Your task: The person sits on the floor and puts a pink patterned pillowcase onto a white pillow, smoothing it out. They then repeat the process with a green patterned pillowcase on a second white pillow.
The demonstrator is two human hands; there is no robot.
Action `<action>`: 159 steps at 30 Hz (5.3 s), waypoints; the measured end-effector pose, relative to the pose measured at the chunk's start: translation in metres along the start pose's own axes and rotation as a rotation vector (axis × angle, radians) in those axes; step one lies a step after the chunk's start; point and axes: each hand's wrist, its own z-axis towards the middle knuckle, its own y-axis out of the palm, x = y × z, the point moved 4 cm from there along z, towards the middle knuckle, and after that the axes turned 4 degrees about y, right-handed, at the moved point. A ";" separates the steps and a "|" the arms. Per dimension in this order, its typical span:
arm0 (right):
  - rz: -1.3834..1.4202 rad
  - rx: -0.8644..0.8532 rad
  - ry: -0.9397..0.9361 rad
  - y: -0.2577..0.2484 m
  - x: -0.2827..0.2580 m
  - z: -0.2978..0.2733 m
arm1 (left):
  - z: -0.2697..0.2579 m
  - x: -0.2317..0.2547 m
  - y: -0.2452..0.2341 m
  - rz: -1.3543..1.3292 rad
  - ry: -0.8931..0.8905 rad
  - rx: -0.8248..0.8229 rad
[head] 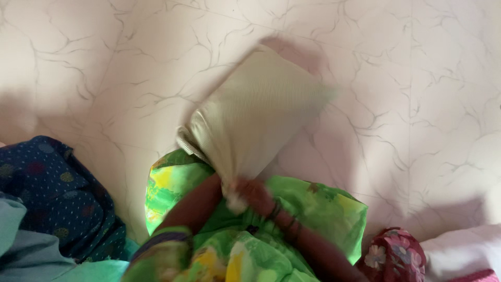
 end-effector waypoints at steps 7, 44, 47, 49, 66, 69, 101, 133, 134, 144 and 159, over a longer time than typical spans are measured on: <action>-1.257 0.399 -0.174 -0.137 -0.039 -0.070 | 0.066 0.053 0.065 -0.166 0.096 -0.133; -1.496 0.134 -0.341 -0.027 -0.132 -0.051 | -0.058 0.056 -0.050 -0.848 -0.033 0.241; -1.377 0.105 -0.366 -0.012 -0.113 -0.036 | -0.064 0.058 -0.024 -0.842 0.033 0.155; -1.341 0.115 -0.410 0.000 -0.113 -0.017 | -0.074 0.063 0.000 -0.853 0.075 0.029; -1.360 0.262 -0.020 -0.104 -0.071 0.048 | -0.089 -0.085 0.015 -0.370 -0.607 0.109; -1.411 0.431 0.139 -0.126 -0.084 -0.009 | -0.082 -0.083 0.032 -0.252 -0.547 -0.200; -1.022 -0.181 0.037 -0.012 0.015 0.031 | -0.066 -0.021 0.154 0.109 -0.121 -0.706; -1.446 0.146 0.599 -0.012 -0.118 0.101 | -0.071 0.103 0.077 -0.951 0.347 -0.337; -1.490 0.177 0.620 -0.017 -0.115 0.105 | -0.077 0.077 0.070 -0.955 0.237 -0.379; -1.533 0.145 0.083 -0.114 -0.015 0.090 | -0.096 -0.048 0.019 -0.623 -0.058 -0.108; -1.201 0.304 -0.176 -0.084 -0.153 0.057 | 0.040 -0.072 0.034 0.081 0.037 -0.124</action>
